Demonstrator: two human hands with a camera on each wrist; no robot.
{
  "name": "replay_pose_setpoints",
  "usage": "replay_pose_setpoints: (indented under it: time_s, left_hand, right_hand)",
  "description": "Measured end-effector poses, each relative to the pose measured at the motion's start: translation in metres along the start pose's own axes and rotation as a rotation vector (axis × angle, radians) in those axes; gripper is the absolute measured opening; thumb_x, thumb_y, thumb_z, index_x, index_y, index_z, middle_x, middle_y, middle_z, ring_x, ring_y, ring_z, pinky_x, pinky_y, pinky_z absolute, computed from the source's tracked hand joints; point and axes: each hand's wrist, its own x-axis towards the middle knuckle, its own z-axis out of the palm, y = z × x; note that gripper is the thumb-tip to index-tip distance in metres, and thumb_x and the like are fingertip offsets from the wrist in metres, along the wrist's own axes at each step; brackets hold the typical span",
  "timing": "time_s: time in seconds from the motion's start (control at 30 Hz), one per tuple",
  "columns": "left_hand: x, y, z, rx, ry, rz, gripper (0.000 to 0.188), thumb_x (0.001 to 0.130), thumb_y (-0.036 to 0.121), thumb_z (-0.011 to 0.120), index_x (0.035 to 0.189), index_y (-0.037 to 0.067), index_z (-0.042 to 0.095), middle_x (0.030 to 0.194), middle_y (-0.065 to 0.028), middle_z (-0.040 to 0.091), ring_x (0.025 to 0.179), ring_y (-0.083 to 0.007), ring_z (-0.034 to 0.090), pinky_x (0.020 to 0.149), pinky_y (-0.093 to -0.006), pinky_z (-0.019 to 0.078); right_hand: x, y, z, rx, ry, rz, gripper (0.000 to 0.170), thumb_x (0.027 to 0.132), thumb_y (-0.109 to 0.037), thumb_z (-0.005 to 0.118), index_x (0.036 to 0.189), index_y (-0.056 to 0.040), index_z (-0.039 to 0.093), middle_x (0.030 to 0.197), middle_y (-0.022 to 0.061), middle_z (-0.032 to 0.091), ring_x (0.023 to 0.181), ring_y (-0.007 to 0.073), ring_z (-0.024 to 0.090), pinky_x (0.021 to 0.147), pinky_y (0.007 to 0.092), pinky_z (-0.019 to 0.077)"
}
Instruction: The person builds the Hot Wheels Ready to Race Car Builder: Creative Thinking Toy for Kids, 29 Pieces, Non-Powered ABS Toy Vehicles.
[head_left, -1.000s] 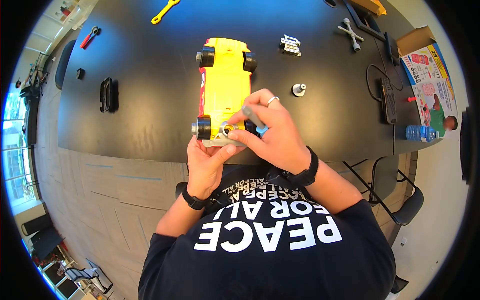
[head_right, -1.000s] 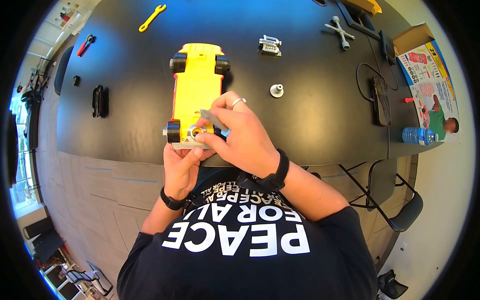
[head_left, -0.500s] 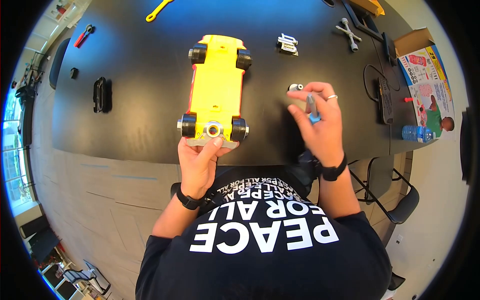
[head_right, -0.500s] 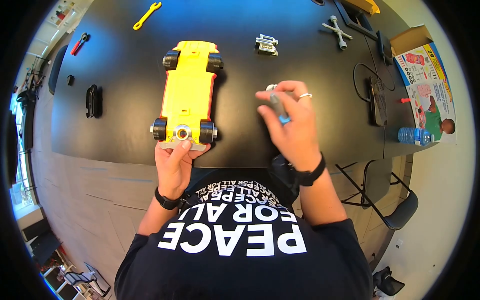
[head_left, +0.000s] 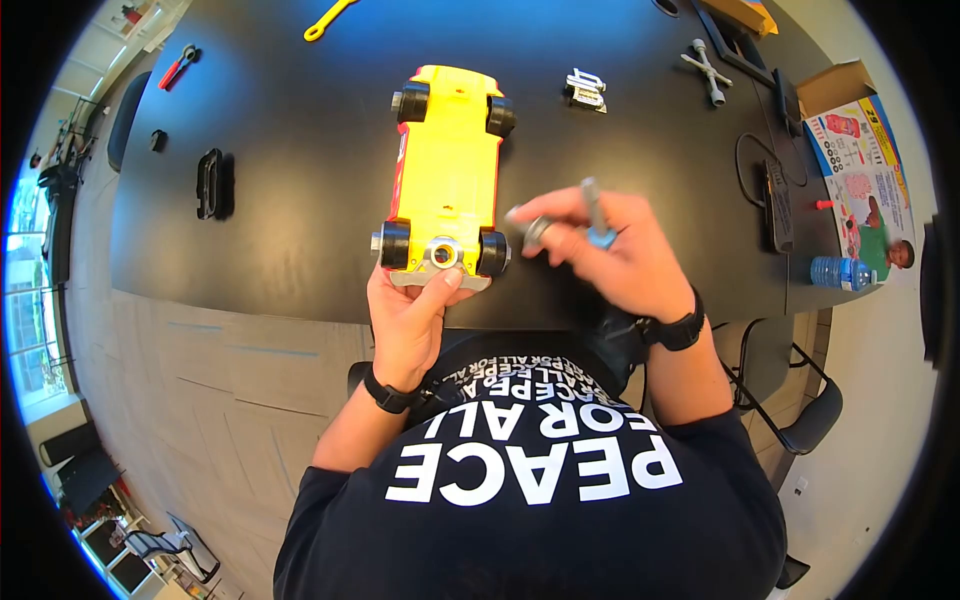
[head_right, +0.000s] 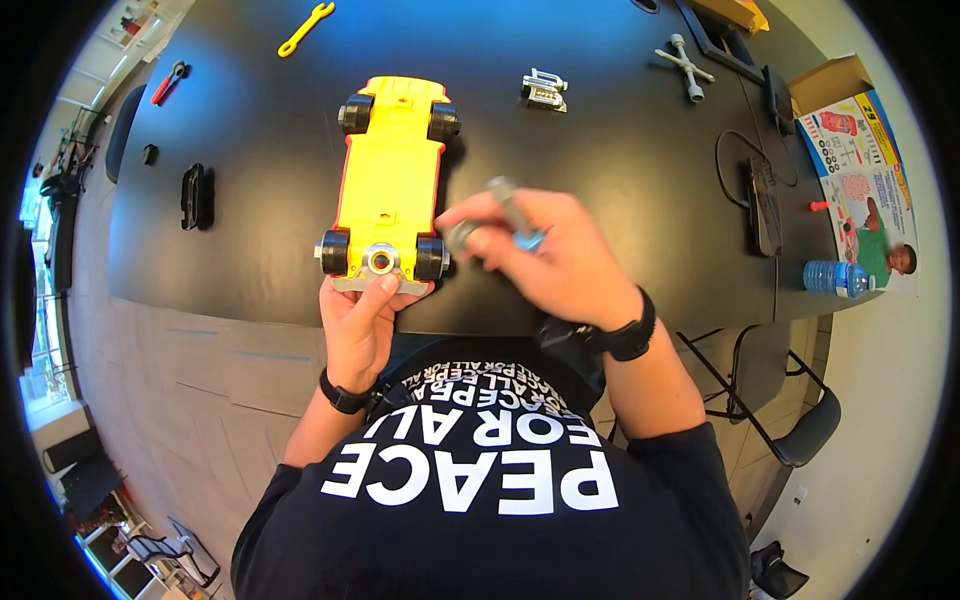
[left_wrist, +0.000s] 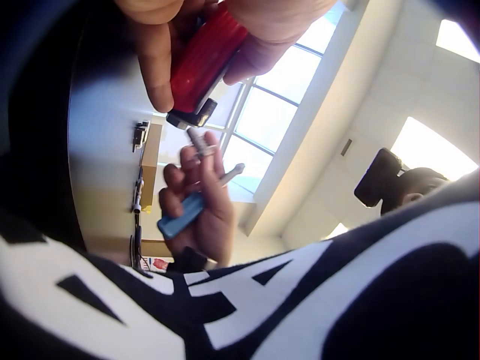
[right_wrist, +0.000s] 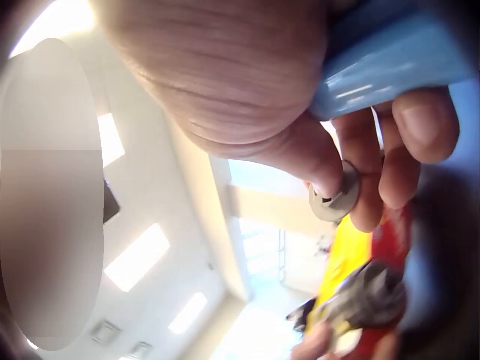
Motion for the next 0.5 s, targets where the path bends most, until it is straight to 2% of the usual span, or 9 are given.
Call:
replay_pose_setpoints:
  time_s: [0.07,0.1,0.17,0.2,0.27,0.3,0.33,0.4,0.5]
  left_hand:
    - [0.0,0.003,0.006,-0.015,-0.006,-0.003,0.05,0.1,-0.007,0.075,0.146,0.001,0.058,0.134,-0.0169,0.075,0.116,-0.0282,0.08,0.099,-0.0451,0.0703]
    - [0.0,0.004,0.008,-0.032,-0.01,-0.003,0.049,0.1,-0.008,0.075,0.146,0.001,0.058,0.133,-0.0165,0.075,0.115,-0.0276,0.08,0.099,-0.0443,0.07]
    - [0.0,-0.004,-0.003,0.009,-0.031,0.008,0.049,0.1,-0.008,0.075,0.145,0.001,0.058,0.132,-0.0157,0.075,0.114,-0.0268,0.079,0.098,-0.0434,0.0697]
    - [0.0,-0.006,-0.007,0.05,-0.045,0.022,0.049,0.1,-0.009,0.076,0.144,0.001,0.059,0.132,-0.0149,0.075,0.114,-0.026,0.079,0.098,-0.0425,0.0694]
    - [-0.002,-0.005,-0.004,0.072,-0.039,0.033,0.049,0.1,-0.009,0.076,0.144,0.001,0.059,0.132,-0.0144,0.075,0.114,-0.025,0.079,0.097,-0.0412,0.0692]
    - [-0.003,-0.005,-0.003,0.093,-0.031,0.042,0.049,0.099,-0.009,0.077,0.144,0.002,0.059,0.132,-0.0139,0.075,0.114,-0.0241,0.078,0.097,-0.0399,0.069]
    - [-0.003,-0.006,-0.003,0.091,-0.027,0.043,0.049,0.099,-0.009,0.077,0.144,0.002,0.059,0.132,-0.0139,0.075,0.114,-0.0241,0.078,0.097,-0.0399,0.069]
    - [-0.002,-0.009,-0.004,0.064,0.015,0.047,0.049,0.099,-0.01,0.076,0.143,0.002,0.058,0.133,-0.014,0.074,0.115,-0.0238,0.078,0.096,-0.0397,0.0694]
    - [-0.003,-0.007,-0.001,0.041,0.039,0.052,0.05,0.098,-0.012,0.076,0.142,0.002,0.058,0.134,-0.0151,0.074,0.115,-0.024,0.078,0.094,-0.0412,0.0704]
  right_hand:
    - [0.001,-0.01,0.017,0.072,-0.284,-0.121,0.021,0.108,-0.005,0.07,0.127,-0.0002,0.078,0.108,0.005,0.081,0.093,0.0133,0.075,0.08,0.0304,0.0585]
    - [0.005,-0.01,0.023,0.073,-0.278,-0.121,0.021,0.108,-0.005,0.07,0.127,-0.0002,0.078,0.108,0.005,0.081,0.093,0.0133,0.075,0.08,0.0304,0.0585]
    - [0.018,-0.008,0.033,-0.133,-0.358,-0.156,0.019,0.105,-0.004,0.071,0.123,0.0009,0.076,0.099,0.0092,0.081,0.09,0.0177,0.078,0.079,0.0355,0.06]
    - [0.022,-0.009,0.035,-0.134,-0.356,-0.158,0.019,0.105,-0.004,0.071,0.123,0.0009,0.076,0.099,0.0092,0.081,0.09,0.0177,0.078,0.079,0.0355,0.06]
    - [0.03,-0.012,0.039,-0.27,-0.344,-0.087,0.014,0.103,-0.003,0.073,0.116,0.002,0.074,0.092,0.0135,0.08,0.085,0.0235,0.079,0.079,0.0393,0.0607]
    - [0.031,-0.009,0.041,-0.263,-0.361,-0.075,0.02,0.102,-0.007,0.076,0.119,0.0008,0.069,0.083,0.0139,0.077,0.079,0.0266,0.078,0.078,0.0406,0.06]
    - [0.031,-0.012,0.045,-0.264,-0.366,-0.075,0.02,0.102,-0.007,0.076,0.119,0.0008,0.069,0.083,0.0139,0.077,0.079,0.0266,0.078,0.078,0.0406,0.06]
    - [0.027,-0.022,0.051,-0.638,-0.079,-0.211,0.029,0.1,-0.011,0.079,0.124,-0.0017,0.064,0.081,0.0125,0.075,0.073,0.0271,0.076,0.073,0.0421,0.0585]
    - [0.023,-0.015,0.044,-0.552,-0.094,-0.139,0.036,0.1,-0.014,0.081,0.127,-0.0046,0.06,0.089,0.0138,0.072,0.078,0.0279,0.073,0.076,0.0421,0.057]
